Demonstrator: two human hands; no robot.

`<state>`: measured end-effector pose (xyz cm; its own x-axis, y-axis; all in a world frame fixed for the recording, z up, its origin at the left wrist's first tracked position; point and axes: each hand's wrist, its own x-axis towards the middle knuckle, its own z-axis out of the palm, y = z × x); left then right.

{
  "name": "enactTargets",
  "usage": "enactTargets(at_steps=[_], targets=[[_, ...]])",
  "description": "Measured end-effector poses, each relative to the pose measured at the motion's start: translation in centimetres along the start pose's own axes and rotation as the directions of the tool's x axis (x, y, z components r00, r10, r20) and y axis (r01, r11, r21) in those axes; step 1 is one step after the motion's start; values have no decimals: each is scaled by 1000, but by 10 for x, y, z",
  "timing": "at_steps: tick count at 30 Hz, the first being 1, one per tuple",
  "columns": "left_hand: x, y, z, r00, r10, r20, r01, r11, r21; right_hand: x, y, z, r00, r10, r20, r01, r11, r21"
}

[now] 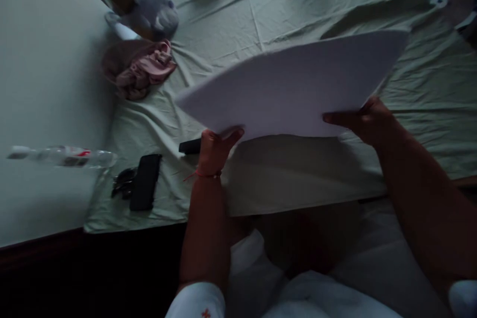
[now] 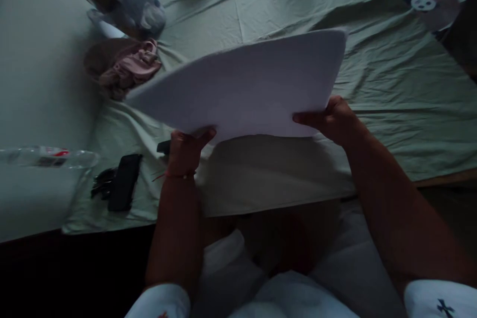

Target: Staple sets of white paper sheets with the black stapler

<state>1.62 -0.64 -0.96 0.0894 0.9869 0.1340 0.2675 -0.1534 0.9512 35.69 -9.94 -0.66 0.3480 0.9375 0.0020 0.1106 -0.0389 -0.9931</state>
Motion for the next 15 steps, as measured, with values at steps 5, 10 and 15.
enactTargets(at_steps=[5,10,15], targets=[[-6,2,-4,999,54,4,-53,998,-40,-1,-3,-2,997,-54,-57,60,993,98],[-2,-10,-9,996,-29,86,20,995,101,-4,-5,-6,1000,22,14,-23,999,25],[-6,-10,-5,996,-12,88,14,1000,-14,-5,-4,-6,1000,15,18,-15,999,36]])
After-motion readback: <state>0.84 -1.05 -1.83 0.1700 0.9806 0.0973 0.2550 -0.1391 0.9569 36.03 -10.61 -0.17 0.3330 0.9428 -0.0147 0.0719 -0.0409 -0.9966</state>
